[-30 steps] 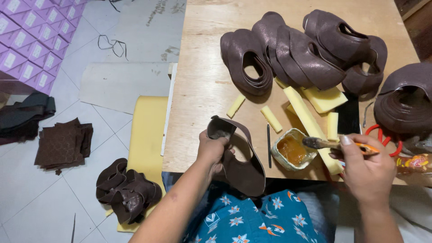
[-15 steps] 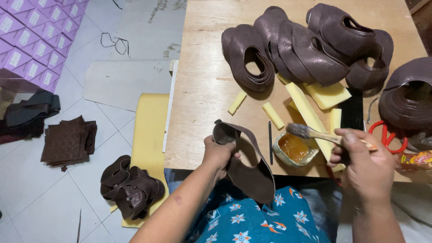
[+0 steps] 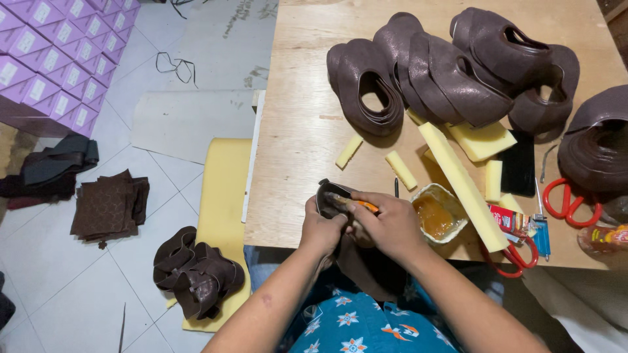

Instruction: The person applies adhesive to the inner edges of brown shoe uppers using a small brush and then presses the edges together. The person repeats this process on multiple shoe uppers, placing each finished unit aside on the table.

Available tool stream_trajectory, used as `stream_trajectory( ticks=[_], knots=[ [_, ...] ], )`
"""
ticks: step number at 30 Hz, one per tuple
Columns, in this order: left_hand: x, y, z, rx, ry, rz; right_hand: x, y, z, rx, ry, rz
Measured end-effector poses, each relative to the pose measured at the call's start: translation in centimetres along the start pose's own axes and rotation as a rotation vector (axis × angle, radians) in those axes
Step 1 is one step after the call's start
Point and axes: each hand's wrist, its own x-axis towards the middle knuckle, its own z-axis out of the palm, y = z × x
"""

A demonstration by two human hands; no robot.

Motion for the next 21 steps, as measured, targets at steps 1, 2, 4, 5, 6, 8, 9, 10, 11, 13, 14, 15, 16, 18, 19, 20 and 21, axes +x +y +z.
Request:
stream_trajectory(
  ticks=[1,2,4,5,6,8,9,10,11,13,14,15,16,18,19,20,21],
  knots=[
    [0.0,0.1,-0.2,0.011,0.011,-0.006,0.0,0.1,0.3,0.058,-0.039,0.022],
    [0.0,0.2,-0.5,0.022,0.021,-0.015,0.0,0.3,0.6,0.115,-0.078,0.047],
    [-0.1,0.3,-0.8,0.030,0.025,-0.017,0.1,0.9,0.6,0.157,-0.076,-0.092],
    [-0.2,0.3,-0.8,0.027,0.018,-0.012,0.1,1.2,0.6,0.177,-0.075,-0.163],
    [-0.2,0.3,-0.9,0.024,0.012,-0.007,0.2,1.4,0.7,0.169,-0.042,-0.145],
    [-0.1,0.1,-1.0,-0.006,-0.012,-0.012,0.1,1.9,1.1,0.152,0.029,-0.108],
    [0.0,0.0,-1.1,-0.022,-0.025,-0.012,0.3,2.1,1.4,0.091,0.068,-0.154],
    [0.1,-0.2,-1.2,0.020,-0.024,0.012,0.3,2.2,1.8,0.029,0.106,-0.195],
    [0.3,-0.4,-1.3,0.061,-0.021,0.035,0.4,2.2,2.1,-0.033,0.142,-0.236],
    [0.8,-0.7,-1.7,0.091,-0.015,0.060,0.8,2.2,2.8,0.103,0.077,-0.149],
    [1.1,-0.9,-1.9,0.079,-0.011,0.055,1.0,2.1,3.0,0.171,0.043,-0.104],
    [1.3,-1.0,-2.0,0.067,-0.007,0.050,1.3,2.0,3.0,0.298,0.021,-0.013],
    [1.5,-1.1,-2.1,0.083,-0.041,0.081,1.5,1.9,3.0,0.424,-0.001,0.080],
    [1.7,-1.0,-2.2,0.112,-0.109,0.139,1.6,1.8,2.7,0.542,0.030,0.141],
    [1.7,-0.9,-2.2,0.045,-0.074,0.081,1.4,1.8,2.5,0.534,0.083,0.107],
    [1.9,-0.6,-2.2,-0.021,-0.040,0.023,1.1,1.8,2.3,0.527,0.137,0.073],
    [2.1,-0.1,-2.1,-0.087,-0.008,-0.030,0.9,1.8,2.0,0.503,0.173,0.045]
  ],
)
